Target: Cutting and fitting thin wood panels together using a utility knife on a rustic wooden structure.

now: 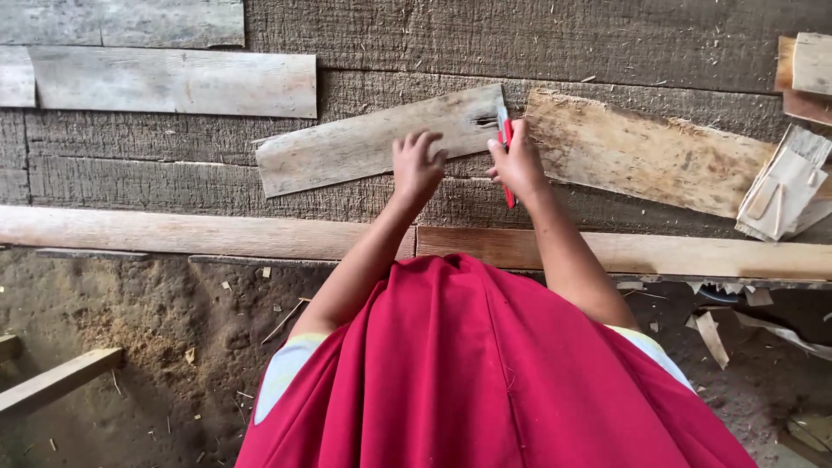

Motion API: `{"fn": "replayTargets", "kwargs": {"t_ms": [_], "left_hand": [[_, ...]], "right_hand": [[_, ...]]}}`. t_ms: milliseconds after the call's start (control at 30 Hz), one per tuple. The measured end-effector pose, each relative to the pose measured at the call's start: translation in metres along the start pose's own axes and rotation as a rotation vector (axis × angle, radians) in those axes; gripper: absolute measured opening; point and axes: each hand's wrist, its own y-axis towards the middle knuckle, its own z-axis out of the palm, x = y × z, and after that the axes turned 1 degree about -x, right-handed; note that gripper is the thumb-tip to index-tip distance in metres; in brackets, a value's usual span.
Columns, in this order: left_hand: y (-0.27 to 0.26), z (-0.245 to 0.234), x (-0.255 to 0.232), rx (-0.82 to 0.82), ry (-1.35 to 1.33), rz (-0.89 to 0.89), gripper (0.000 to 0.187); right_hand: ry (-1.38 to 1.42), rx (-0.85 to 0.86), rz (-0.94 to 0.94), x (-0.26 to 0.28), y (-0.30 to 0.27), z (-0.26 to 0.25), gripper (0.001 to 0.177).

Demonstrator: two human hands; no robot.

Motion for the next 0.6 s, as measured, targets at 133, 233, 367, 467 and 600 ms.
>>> {"fn": "replayTargets", "kwargs": {"t_ms": [133,233,367,467,600], "left_hand": [[0.04,-0.019,-0.054,0.586,0.358,-0.066,0.073],[0.041,-0.005,-0.046,0.724,0.4,-0.042,0.089],[0.045,-0.004,-0.04,0.78,0.373,-0.051,0.095],[0.052,-0.005,-0.041,0.825,0.369,-0.08,0.094],[0.045,0.011,-0.025,0.831,0.369,-0.056,0.097]], "right_hand": [[-0.144,0.003,-0.022,-0.003,-0.005,0.007,0.037],[-0.28,-0.028,0.044,-0.007,-0.004,0.011,0.039],[-0.474,0.022,0.107,0.003,0.005,0.019,0.043],[-0.653,0.076,0.085,-0.002,0.028,0.035,0.05],[-0.692,0.071,-0.004,0.01,0.042,0.043,0.051]]}}
